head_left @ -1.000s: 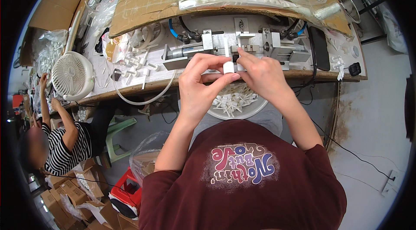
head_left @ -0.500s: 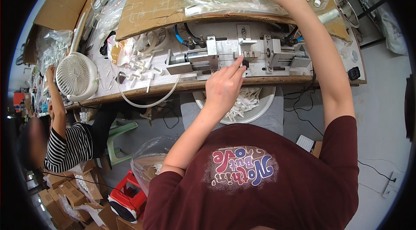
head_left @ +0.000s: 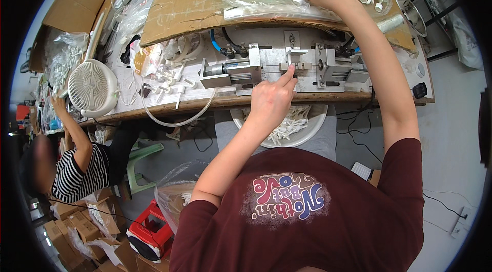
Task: Assembling small white plastic components using a pneumatic assembly machine on a workbench.
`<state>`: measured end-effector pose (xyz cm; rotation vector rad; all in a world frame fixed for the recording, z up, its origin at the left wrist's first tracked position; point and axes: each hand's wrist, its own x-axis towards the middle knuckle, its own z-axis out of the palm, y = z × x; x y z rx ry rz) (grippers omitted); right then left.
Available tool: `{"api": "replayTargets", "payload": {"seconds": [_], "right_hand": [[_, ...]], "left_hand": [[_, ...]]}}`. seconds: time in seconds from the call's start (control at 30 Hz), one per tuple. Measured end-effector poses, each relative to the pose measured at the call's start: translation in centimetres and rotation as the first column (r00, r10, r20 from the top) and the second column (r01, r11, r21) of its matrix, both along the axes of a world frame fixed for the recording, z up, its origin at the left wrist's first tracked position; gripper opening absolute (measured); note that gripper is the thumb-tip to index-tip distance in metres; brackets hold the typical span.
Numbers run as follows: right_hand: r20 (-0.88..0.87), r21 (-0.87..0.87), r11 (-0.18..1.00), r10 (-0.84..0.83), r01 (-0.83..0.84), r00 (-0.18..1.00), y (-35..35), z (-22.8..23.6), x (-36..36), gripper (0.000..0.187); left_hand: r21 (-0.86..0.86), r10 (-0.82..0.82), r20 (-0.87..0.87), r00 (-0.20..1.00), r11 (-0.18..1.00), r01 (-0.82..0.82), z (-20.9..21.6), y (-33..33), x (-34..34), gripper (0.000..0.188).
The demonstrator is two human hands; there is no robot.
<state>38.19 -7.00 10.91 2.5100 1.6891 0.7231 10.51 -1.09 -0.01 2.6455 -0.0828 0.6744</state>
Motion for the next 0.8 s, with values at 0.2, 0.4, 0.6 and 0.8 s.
{"api": "replayTargets", "payload": {"seconds": [0.2,0.4,0.6,0.8], "right_hand": [[0.283,-0.047,0.997,0.066,-0.055,0.957,0.9,0.8,-2.3,0.012],[0.003,0.004,0.996,-0.093,0.093,0.996,0.4,-1.1,-0.6,0.028],[-0.173,0.243,0.97,0.056,-0.013,0.983,-1.2,-1.1,-0.3,0.033],[-0.771,0.555,0.742,0.289,0.376,0.567,-3.1,1.4,-3.3,0.019]], "left_hand": [[-0.007,0.004,-0.013,1.0,1.0,-0.005,0.1,0.1,-0.1,0.026],[0.012,-0.005,-0.022,1.0,1.0,0.005,0.3,0.1,0.0,0.024],[-0.006,-0.011,-0.022,1.0,1.0,0.011,0.2,0.1,-0.1,0.024],[-0.113,-0.049,0.017,0.999,0.992,0.051,0.2,0.4,-0.6,0.025]]}}
